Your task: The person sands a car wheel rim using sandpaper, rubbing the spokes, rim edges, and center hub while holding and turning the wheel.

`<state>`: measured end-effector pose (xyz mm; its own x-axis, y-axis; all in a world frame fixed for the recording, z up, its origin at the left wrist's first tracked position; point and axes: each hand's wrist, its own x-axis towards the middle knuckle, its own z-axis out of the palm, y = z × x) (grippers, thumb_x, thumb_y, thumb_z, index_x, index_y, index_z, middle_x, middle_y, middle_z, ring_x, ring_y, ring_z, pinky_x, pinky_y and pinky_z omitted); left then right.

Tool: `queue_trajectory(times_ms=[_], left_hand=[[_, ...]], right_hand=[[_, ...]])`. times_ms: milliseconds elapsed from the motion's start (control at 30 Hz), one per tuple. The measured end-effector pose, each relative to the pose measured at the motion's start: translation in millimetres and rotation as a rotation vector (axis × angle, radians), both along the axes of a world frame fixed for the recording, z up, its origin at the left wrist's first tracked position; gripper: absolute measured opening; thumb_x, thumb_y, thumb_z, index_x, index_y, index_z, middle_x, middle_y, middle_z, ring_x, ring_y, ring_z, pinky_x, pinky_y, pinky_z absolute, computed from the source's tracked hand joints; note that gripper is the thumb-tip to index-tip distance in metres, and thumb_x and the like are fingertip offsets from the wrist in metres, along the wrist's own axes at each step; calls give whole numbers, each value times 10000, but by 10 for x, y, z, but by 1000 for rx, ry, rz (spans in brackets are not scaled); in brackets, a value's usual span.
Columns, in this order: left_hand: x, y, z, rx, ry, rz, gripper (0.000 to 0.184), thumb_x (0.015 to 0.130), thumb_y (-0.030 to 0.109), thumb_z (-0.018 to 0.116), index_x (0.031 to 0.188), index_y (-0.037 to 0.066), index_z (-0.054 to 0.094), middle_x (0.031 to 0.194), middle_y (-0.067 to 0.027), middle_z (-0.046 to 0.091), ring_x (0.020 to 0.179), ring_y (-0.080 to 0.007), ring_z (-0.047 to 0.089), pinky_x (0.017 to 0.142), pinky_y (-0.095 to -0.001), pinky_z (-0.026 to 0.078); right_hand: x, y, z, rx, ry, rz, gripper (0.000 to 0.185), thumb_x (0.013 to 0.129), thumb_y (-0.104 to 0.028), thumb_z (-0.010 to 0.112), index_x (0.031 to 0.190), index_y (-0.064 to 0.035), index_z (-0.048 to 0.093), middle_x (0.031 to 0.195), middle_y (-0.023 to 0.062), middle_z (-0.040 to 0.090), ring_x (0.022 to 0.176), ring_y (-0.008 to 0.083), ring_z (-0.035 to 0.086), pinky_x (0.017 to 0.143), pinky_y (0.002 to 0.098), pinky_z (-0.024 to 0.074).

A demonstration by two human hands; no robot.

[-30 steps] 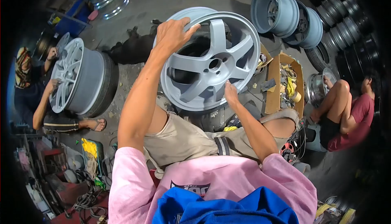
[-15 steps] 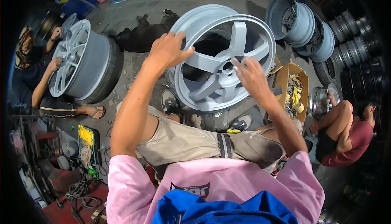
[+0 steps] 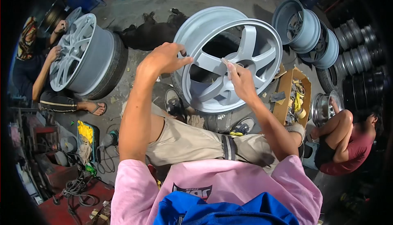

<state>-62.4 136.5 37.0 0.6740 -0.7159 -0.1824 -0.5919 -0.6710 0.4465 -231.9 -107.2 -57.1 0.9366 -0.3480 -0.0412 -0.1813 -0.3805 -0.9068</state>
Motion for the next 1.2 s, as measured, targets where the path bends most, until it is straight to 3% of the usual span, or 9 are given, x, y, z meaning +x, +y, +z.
queue_trajectory(times_ms=[167,267,467,600,700,833,1000,1133,1200], left_hand=[[-37,-70,16,-39,11,-6,499,953,449,749,1152,-8,752,980,-251,771,895,-405,760,829,-462,586],[-89,-114,39,-14,26,29,513,934,462,764,1172,8,757,1026,-257,768,963,-405,753,882,-475,577],[2,-95,16,-35,6,5,525,954,459,745,1162,-22,747,976,-271,766,908,-425,755,850,-474,586],[46,-28,-96,-60,10,-17,519,950,459,747,1136,-25,752,940,-271,764,887,-418,755,832,-469,586],[8,-2,-52,-37,1,-11,505,950,462,744,1117,-15,758,914,-264,762,871,-408,756,815,-464,585],[-29,55,-58,-54,-14,-1,495,952,463,742,1109,-5,760,898,-263,759,852,-408,755,794,-463,584],[-34,36,-78,-45,-22,8,485,959,466,732,1110,6,761,883,-259,757,847,-408,753,801,-470,581],[-55,50,-38,-39,1,6,471,958,455,736,1100,6,762,882,-249,761,844,-407,752,799,-470,580],[-116,86,-28,-77,-20,15,449,955,432,744,1084,2,765,885,-241,764,845,-408,751,793,-469,579]], right_hand=[[15,-801,149,-1515,-397,425,383,1002,-214,650,1348,-55,698,987,40,673,940,197,619,765,357,475],[309,-887,700,-1590,-377,441,423,976,-206,650,1375,-63,669,1057,40,658,1035,188,588,824,364,463],[267,-729,340,-1643,-259,416,340,972,-194,660,1272,-38,699,1025,90,693,896,233,688,764,384,533],[301,-465,176,-1132,-244,323,331,1007,-235,653,1212,14,728,759,158,702,625,311,716,600,423,561],[503,-472,337,-162,240,285,331,1042,-278,620,960,-1,781,684,226,682,707,370,735,636,460,570],[397,-636,475,-1346,-114,583,218,960,-187,648,969,-9,772,676,151,701,659,283,734,607,392,550],[424,-611,593,-1647,-267,503,186,933,-160,640,937,13,710,732,154,736,729,286,763,643,416,578],[370,-465,289,-1293,-80,431,296,1018,-225,601,977,22,758,682,137,706,712,261,740,673,347,555],[478,-588,260,-374,77,357,372,1065,-304,603,1136,15,782,643,48,596,591,156,595,579,356,482]])
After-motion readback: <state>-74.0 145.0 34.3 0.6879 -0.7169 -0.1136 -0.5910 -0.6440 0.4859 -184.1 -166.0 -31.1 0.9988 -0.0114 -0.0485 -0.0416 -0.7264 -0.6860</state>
